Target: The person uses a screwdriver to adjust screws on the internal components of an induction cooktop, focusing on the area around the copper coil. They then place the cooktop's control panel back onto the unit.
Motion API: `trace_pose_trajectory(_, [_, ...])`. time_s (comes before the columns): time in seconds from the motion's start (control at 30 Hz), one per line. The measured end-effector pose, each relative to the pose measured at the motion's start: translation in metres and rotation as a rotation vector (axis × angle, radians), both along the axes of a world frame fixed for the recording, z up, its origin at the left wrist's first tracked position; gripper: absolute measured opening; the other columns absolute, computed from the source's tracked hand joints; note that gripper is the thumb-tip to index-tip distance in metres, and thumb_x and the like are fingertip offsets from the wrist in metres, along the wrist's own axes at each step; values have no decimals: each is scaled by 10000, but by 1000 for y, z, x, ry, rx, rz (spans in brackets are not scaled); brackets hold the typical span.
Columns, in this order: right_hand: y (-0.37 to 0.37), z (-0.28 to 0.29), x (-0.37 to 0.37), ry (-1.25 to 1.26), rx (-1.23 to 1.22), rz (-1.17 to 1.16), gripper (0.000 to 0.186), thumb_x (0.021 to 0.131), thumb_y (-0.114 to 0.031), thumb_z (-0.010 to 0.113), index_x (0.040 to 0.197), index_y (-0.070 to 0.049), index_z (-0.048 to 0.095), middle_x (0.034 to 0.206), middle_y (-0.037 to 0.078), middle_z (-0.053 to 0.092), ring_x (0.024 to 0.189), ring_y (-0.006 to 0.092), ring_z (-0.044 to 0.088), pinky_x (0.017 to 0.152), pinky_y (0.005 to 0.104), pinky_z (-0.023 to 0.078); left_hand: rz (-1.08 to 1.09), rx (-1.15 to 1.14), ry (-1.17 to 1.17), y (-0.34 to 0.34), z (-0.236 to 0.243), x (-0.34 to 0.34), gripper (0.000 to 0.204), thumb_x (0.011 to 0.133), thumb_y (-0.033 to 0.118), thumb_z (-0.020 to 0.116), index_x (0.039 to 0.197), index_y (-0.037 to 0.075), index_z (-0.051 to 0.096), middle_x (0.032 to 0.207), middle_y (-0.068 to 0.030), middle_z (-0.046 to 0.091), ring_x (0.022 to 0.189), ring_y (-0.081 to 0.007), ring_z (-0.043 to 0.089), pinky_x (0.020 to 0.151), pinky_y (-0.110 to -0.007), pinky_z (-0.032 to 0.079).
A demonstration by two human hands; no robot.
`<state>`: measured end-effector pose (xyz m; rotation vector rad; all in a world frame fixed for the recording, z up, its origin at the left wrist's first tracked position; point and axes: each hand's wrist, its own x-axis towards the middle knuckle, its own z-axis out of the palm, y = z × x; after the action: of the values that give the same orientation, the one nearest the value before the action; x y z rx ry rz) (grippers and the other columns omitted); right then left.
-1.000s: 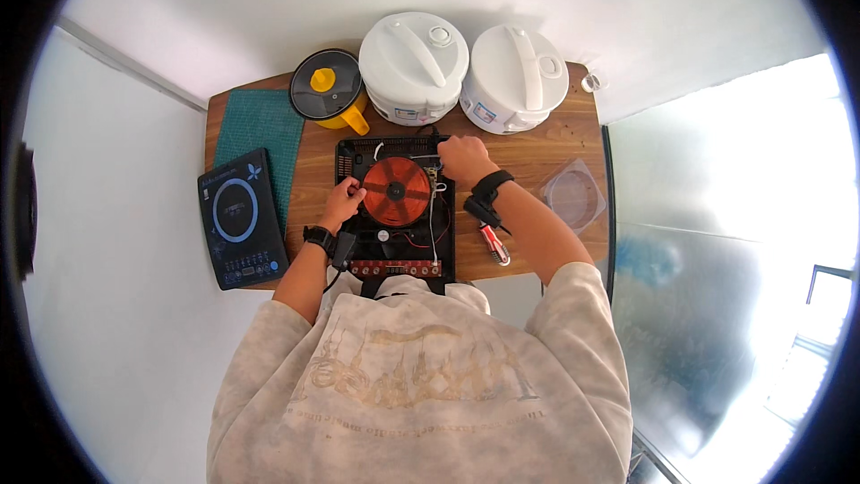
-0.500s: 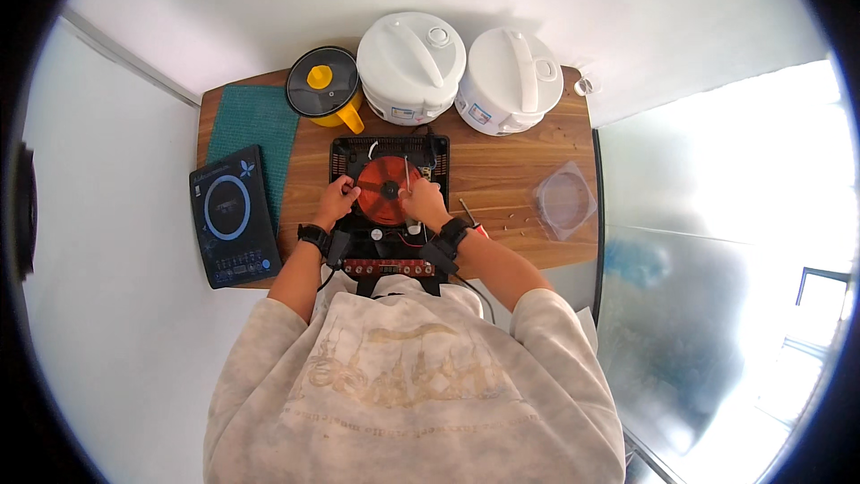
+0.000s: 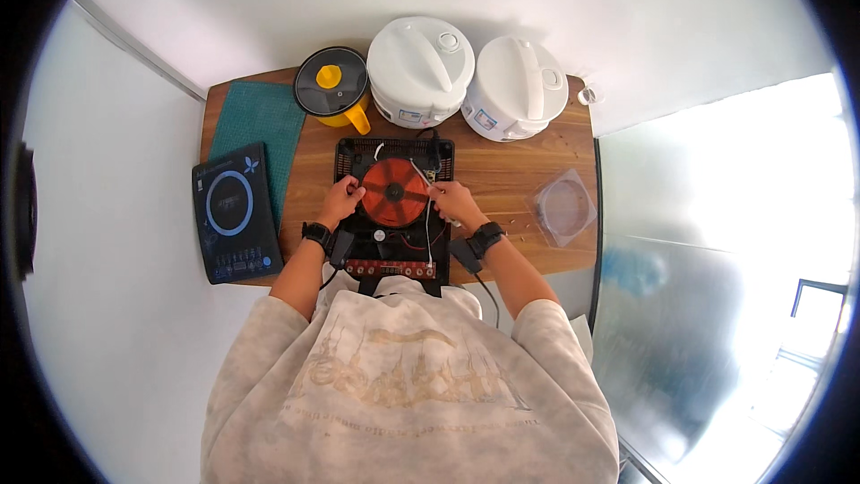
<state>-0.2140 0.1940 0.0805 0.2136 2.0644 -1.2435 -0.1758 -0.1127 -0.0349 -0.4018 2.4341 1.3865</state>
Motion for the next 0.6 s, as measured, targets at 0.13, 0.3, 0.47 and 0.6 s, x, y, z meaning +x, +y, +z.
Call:
trace_pose_trajectory(0.13, [18, -4, -3, 559, 414, 295, 271, 943, -307, 626, 1140, -143, 711, 891, 188, 728, 797, 365, 713, 721, 489, 567, -27, -16, -16, 1, 1, -4, 285, 886, 304, 725, 1027, 78, 623, 851, -97, 686, 829, -314, 667, 735, -423, 519])
trace_pose_trajectory(0.3, [12, 25, -11, 596, 518, 396, 265, 928, -261, 638, 1178, -206, 707, 926, 194, 724, 892, 405, 691, 782, 521, 544, -28, -21, -45, -2, -3, -3, 303, 892, 320, 715, 1043, 73, 626, 881, -111, 694, 851, -317, 674, 744, -430, 520])
trace_pose_trajectory(0.47, [11, 33, -18, 659, 583, 455, 279, 901, -210, 666, 1175, -222, 712, 902, 173, 726, 872, 371, 703, 747, 489, 544, -19, 5, -64, 0, 0, -4, 309, 898, 319, 708, 1051, 65, 625, 890, -119, 696, 860, -317, 675, 748, -428, 521])
trace_pose_trajectory(0.6, [13, 32, -24, 709, 597, 488, 289, 886, -198, 680, 1170, -231, 720, 865, 161, 717, 845, 357, 703, 726, 476, 541, -5, 4, -62, 0, 1, -3, 305, 897, 308, 711, 1051, 59, 623, 887, -117, 690, 852, -310, 672, 748, -420, 521])
